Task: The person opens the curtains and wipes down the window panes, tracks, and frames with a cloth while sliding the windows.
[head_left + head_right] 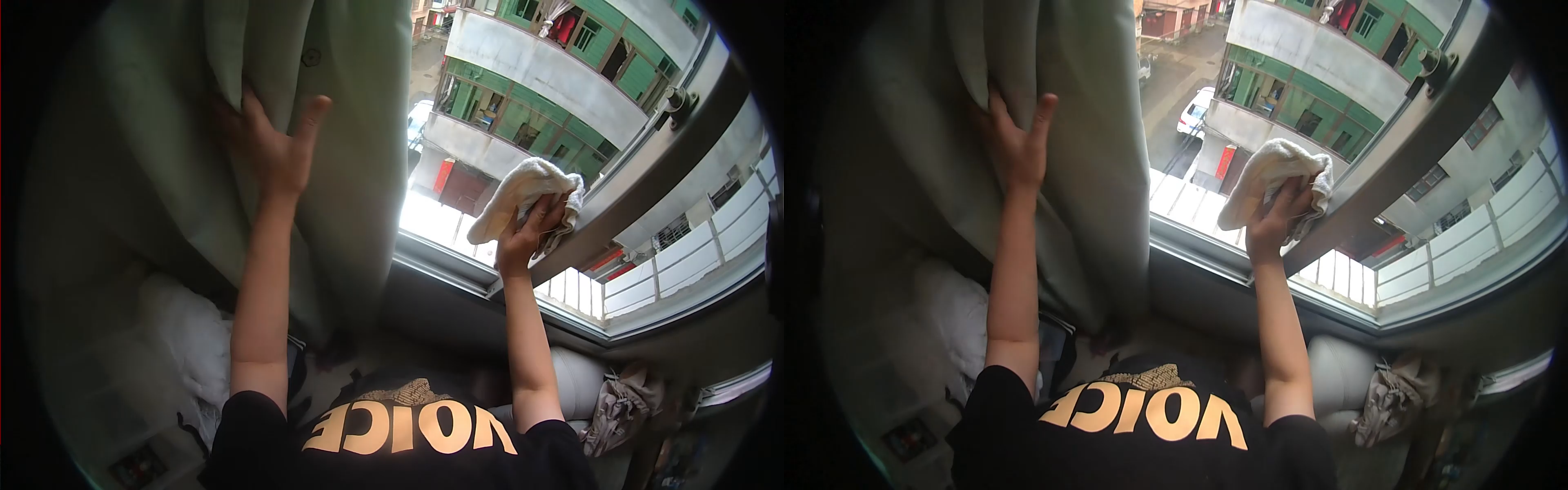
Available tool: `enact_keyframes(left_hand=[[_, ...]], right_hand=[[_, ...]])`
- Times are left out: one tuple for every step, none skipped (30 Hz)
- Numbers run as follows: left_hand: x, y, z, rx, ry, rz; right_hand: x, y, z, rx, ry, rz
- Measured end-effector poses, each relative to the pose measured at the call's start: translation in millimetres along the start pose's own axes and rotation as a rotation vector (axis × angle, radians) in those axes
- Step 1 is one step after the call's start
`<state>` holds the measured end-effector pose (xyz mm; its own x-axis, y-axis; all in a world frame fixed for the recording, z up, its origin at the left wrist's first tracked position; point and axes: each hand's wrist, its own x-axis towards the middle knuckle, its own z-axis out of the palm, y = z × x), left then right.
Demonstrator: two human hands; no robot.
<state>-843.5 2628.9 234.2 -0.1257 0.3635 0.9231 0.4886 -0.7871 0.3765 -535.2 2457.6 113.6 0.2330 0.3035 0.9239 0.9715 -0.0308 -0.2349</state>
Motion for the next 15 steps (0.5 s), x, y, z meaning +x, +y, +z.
enact_keyframes(left_hand=[[-8,5,11,0.063,0.019,0.035],[-20,8,24,0.124,0.037,0.071],[-29,18,33,0.117,0.039,0.077],[-39,30,41,0.149,0.050,0.104],[-46,41,48,0.180,0.061,0.128],[-50,50,53,0.173,0.047,0.118],[-51,46,57,0.169,0.042,0.115],[-51,40,63,0.255,0.008,0.116],[-49,34,65,0.339,-0.023,0.118],[-43,29,61,0.198,0.004,0.152],[-41,29,50,0.238,-0.031,0.124],[-40,25,42,0.196,-0.068,0.084],[-39,19,36,0.159,-0.109,0.047],[-37,12,30,0.149,-0.099,0.056],[-36,6,26,0.069,-0.101,0.076]], right_hand=[[16,-4,-4,-0.039,0.017,-0.044],[35,-9,-8,-0.045,0.069,-0.080],[53,-13,-12,-0.049,0.077,-0.079],[71,-15,-17,-0.069,0.103,-0.153],[87,-17,-21,-0.090,0.126,-0.229],[103,-20,-22,-0.095,0.126,-0.226],[118,-22,-23,-0.104,0.132,-0.270],[124,-22,-24,-0.112,0.135,-0.315],[125,-21,-27,-0.116,0.133,-0.317],[130,-19,-30,-0.155,0.109,-0.290],[139,-15,-35,-0.200,0.098,-0.267],[141,-17,-38,-0.244,0.156,-0.283],[142,-20,-37,-0.255,0.178,-0.288],[141,-25,-33,-0.241,0.215,-0.260],[140,-26,-29,-0.224,0.248,-0.230]])
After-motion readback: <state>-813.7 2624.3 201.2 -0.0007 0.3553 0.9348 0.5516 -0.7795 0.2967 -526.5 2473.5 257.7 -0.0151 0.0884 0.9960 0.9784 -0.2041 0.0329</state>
